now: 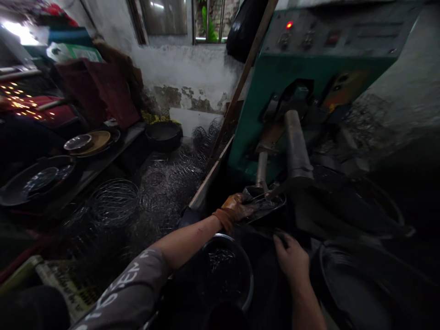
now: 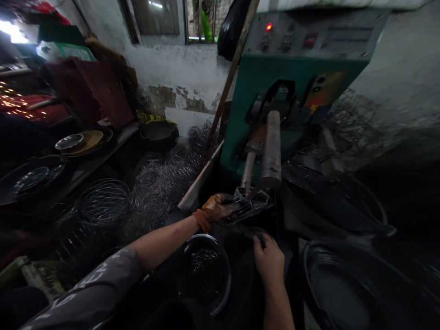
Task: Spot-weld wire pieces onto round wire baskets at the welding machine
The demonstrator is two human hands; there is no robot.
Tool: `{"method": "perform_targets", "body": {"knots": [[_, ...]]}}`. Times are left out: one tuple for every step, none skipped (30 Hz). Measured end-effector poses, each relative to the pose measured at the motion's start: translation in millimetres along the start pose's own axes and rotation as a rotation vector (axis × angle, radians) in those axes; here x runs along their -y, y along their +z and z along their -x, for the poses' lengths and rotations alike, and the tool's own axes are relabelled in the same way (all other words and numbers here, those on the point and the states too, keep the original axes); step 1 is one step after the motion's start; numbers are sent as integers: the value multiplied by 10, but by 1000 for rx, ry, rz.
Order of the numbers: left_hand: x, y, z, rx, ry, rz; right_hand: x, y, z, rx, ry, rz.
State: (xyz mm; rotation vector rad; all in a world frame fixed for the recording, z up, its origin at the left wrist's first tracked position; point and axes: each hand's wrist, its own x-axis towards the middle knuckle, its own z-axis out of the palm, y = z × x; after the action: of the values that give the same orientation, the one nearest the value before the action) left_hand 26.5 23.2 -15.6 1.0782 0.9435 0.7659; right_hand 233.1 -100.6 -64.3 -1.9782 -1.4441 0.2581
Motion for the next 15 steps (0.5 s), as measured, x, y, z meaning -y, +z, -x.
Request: {"method": "perform_targets", "body": {"knots": [[15,1,-1,12,1,18,-8,5,3,-6,-2,-1],[29,3,-2,24,6,31,-13,9,8,-10,-4,-4],[41,4,-3,32,16,40,-14,10,12,-11,-6,-6],[51,6,-4,33,26,42,-11,9,17,-11,-5,-5],[58,8,-6,26,35,43,-5,4,22,-11,-1,-3],[62,11,-6,19,40,46,3,-2,25,-8,3,-3],[61,14,-5,11,45,51,13,-8,27,-6,8,-3],[56,18,-1,6,50,57,24,-15,27,-4,13,-2],[47,23,5,7,59,62,37,-21,25,-4,18,1],[34,29,13,9,67,65,50,-25,21,-4,20,2],[21,36,24,12,73,68,62,-27,15,-3,18,0],[8,44,35,7,74,75,74,-28,8,-3,12,-4],[-3,53,45,1,74,86,84,-27,0,-2,4,-12],[-11,62,55,-6,73,103,92,-26,-7,0,-4,-20],[-18,70,65,-11,71,126,97,-24,-13,-1,-9,-27]]}}
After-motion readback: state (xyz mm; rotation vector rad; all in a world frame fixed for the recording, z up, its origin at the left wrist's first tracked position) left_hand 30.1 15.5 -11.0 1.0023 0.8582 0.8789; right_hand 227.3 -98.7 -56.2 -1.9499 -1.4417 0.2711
